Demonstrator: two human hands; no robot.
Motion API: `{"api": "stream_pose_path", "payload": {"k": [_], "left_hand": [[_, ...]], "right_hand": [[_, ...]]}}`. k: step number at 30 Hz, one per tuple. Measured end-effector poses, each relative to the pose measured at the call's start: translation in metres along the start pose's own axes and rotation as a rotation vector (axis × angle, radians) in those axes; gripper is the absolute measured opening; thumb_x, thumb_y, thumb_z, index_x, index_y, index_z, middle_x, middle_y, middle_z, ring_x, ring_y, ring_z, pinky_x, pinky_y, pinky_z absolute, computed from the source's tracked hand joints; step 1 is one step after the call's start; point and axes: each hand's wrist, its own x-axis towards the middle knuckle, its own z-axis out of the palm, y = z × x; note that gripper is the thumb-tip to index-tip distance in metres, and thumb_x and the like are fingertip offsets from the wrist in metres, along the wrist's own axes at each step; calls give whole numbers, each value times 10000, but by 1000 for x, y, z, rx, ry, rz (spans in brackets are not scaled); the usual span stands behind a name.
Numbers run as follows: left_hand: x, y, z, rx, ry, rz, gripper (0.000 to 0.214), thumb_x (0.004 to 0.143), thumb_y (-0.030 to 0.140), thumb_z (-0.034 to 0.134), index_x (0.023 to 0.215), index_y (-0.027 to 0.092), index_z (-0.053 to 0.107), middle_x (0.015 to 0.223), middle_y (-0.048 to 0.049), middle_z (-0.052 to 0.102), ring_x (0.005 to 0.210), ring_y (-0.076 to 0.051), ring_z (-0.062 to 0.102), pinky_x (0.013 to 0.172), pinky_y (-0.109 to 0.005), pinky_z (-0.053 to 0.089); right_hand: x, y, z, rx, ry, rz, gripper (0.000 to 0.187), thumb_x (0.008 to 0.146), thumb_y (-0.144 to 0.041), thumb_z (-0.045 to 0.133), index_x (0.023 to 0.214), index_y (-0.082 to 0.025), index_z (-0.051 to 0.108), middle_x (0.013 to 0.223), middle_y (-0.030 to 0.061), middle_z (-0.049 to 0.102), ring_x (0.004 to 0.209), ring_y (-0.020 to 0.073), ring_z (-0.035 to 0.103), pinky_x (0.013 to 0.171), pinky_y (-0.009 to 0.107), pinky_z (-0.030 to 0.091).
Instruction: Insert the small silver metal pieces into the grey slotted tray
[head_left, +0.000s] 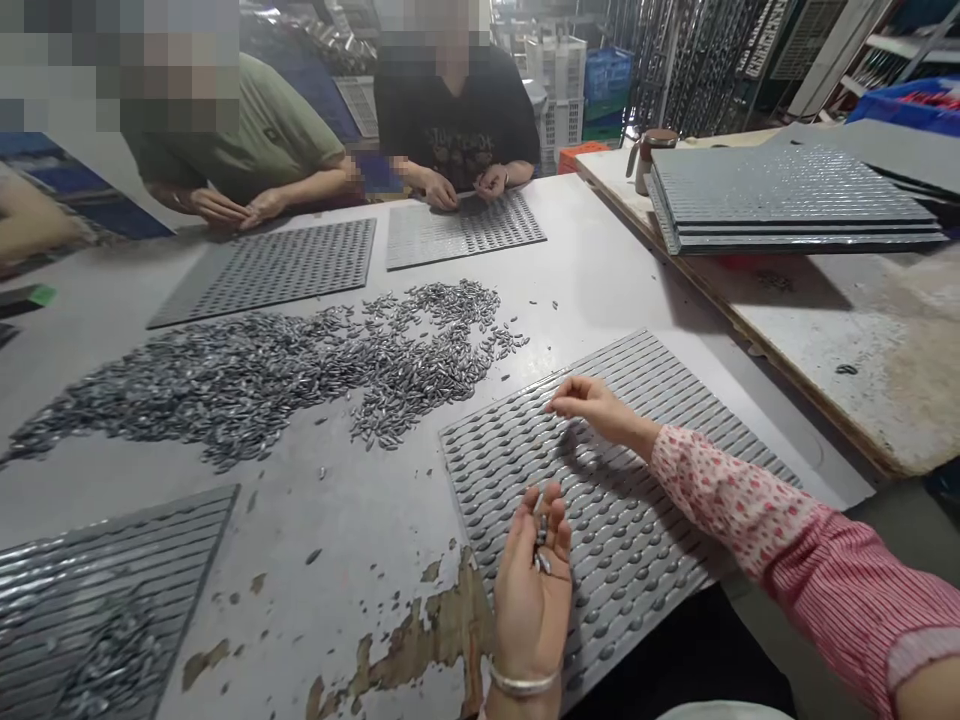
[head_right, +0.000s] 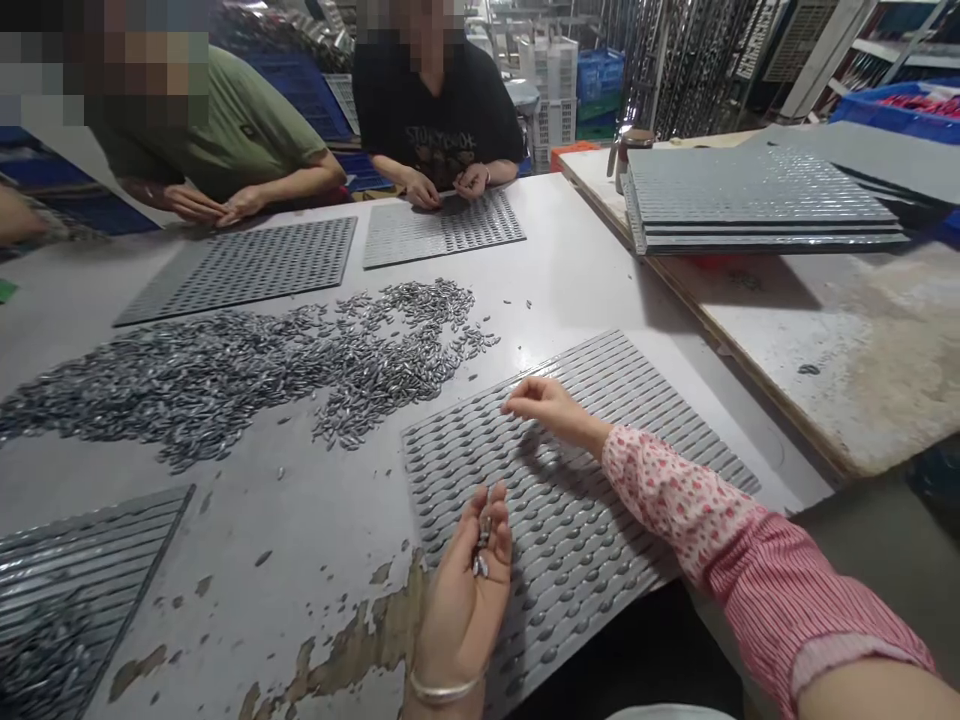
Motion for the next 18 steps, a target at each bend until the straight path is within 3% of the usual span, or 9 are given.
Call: {"api": "stream_pose_path", "payload": {"k": [3,6,10,15,18], "left_hand": [[1,1,-2,-26,36,-57,144,891,107,435,915,130,575,1004,-110,643,653,-79,612,517,-166,525],[5,-1,-6,-39,-9,-58,130,879,116,466,913,133,590,848,-58,622,582,-65,565,476,-161,497],[7,-3,-7,-34,-44,-31,239,888,96,430,1052,121,602,911,-89,617,696,-93,601,592,-199,543],[5,-3,-6,-46,-8,-52,169,870,79,452,867,116,617,907,-93,630,642,-84,581,523,-181,516],[7,-3,-6,-57,-25,-29,161,857,66,474,853,118,627,906,-77,626,663,-80,583,548,-173,517]], "right_hand": [[27,8,-21,-470,99,-21,80,820,-205,580,857,-150,625,790,22,651,725,132,587,686,246,451],[41,12,-31,-896,19,-45,136,812,-121,560,855,-167,681,844,22,667,818,153,589,773,256,426],[46,14,-30,-995,-3,-48,125,789,-121,592,845,-172,691,825,28,665,804,172,580,753,256,412],[48,17,-28,-1053,9,-50,117,759,-81,589,778,-155,677,796,49,641,805,184,555,760,264,391],[46,14,-26,-1042,20,-53,110,764,-67,579,775,-137,663,796,58,629,815,183,544,788,275,386]]}}
